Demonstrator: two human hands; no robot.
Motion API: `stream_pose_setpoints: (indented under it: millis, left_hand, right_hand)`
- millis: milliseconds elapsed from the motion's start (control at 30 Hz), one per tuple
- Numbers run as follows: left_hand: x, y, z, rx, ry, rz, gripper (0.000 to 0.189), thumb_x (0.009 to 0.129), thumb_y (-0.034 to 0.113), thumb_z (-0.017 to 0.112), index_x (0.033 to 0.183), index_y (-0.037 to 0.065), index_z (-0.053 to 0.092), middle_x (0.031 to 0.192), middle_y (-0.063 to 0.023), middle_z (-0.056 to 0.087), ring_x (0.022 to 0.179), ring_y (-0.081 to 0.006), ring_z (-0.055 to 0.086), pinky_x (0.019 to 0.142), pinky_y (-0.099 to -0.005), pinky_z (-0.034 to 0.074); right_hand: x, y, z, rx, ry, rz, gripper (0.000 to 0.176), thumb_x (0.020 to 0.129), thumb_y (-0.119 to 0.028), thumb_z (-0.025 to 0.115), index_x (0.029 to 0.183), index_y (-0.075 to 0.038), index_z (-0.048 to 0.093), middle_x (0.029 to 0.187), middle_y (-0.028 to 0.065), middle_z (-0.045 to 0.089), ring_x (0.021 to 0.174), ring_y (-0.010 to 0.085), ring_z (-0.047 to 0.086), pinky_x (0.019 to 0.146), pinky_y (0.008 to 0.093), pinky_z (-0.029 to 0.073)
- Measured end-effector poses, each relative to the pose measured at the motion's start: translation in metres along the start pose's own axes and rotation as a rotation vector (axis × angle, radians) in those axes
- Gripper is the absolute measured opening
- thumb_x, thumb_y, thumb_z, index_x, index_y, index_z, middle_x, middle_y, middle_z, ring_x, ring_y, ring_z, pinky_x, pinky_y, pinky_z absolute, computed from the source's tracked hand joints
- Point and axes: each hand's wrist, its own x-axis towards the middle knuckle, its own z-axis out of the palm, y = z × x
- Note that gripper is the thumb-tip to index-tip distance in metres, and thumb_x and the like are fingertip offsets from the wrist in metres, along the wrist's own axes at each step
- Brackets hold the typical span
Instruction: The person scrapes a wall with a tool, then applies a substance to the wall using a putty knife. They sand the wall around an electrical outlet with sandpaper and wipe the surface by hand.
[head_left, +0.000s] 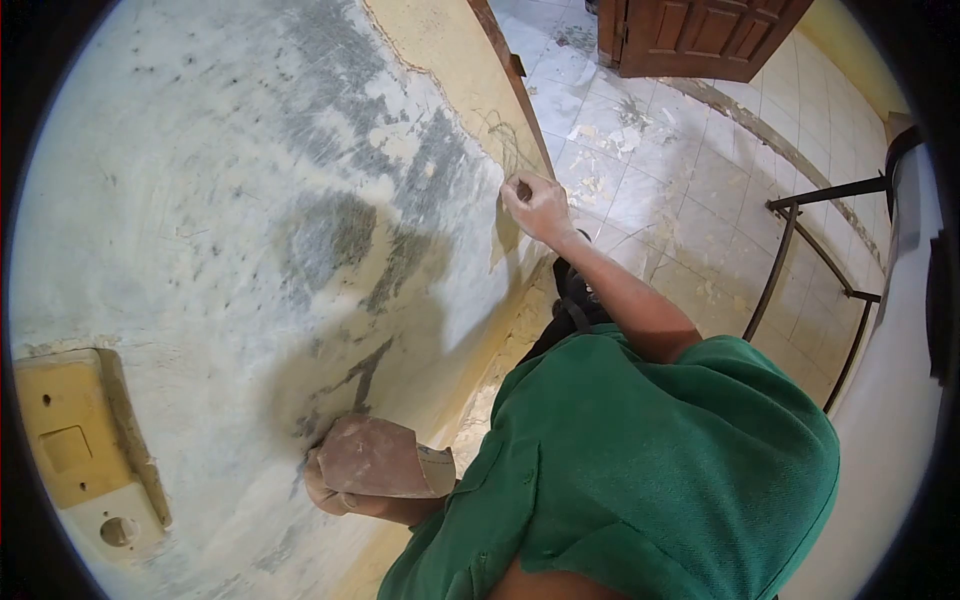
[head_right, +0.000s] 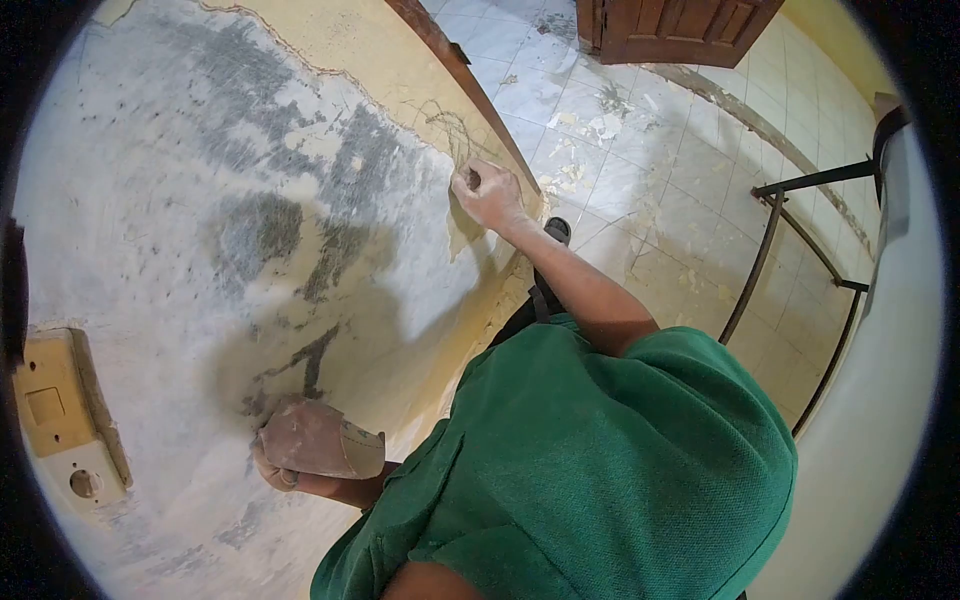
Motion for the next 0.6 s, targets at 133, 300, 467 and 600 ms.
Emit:
stream_pose_setpoints:
  millis: [133, 300, 467, 600]
  left_hand:
    - [0.001, 0.003, -0.001, 0.015, -0.033, -0.028, 0.031, 0.07, 0.02, 0.063, 0.088, -0.005, 0.062, 0.103, -0.0175, 0.062, 0.091, -0.0312, 0.06, 0.083, -0.0403, 0.046]
    - [-0.003, 0.008, -0.002, 0.038, -0.066, -0.052, 0.031, 0.071, 0.02, 0.063, 0.088, -0.006, 0.062, 0.103, -0.0176, 0.062, 0.092, -0.0313, 0.06, 0.083, -0.0404, 0.045]
    - [-0.005, 0.015, -0.003, 0.067, -0.107, -0.081, 0.031, 0.071, 0.02, 0.063, 0.088, -0.006, 0.062, 0.103, -0.0178, 0.062, 0.092, -0.0313, 0.06, 0.084, -0.0404, 0.045]
    - [-0.007, 0.023, -0.005, 0.095, -0.14, -0.106, 0.031, 0.071, 0.02, 0.063, 0.087, -0.006, 0.062, 0.104, -0.0179, 0.062, 0.093, -0.0313, 0.06, 0.084, -0.0405, 0.045]
  right_hand:
    - [-0.002, -0.009, -0.001, -0.047, -0.001, 0.011, 0.018, 0.079, -0.022, 0.061, 0.074, -0.005, 0.06, 0.069, 0.0103, 0.062, 0.064, 0.0246, 0.061, 0.062, 0.0342, 0.048]
    - [-0.003, -0.017, -0.003, -0.051, -0.015, 0.021, 0.02, 0.079, -0.023, 0.059, 0.073, -0.004, 0.058, 0.071, 0.0131, 0.061, 0.07, 0.0311, 0.061, 0.065, 0.0394, 0.048]
    - [-0.004, -0.024, -0.005, -0.108, 0.025, -0.036, 0.02, 0.08, -0.022, 0.056, 0.072, -0.004, 0.058, 0.072, 0.0133, 0.062, 0.07, 0.0321, 0.061, 0.066, 0.0406, 0.048]
    - [0.003, 0.006, -0.005, -0.175, 0.071, 0.042, 0.02, 0.079, -0.023, 0.056, 0.077, -0.004, 0.061, 0.076, 0.0147, 0.063, 0.073, 0.0331, 0.062, 0.068, 0.0405, 0.049]
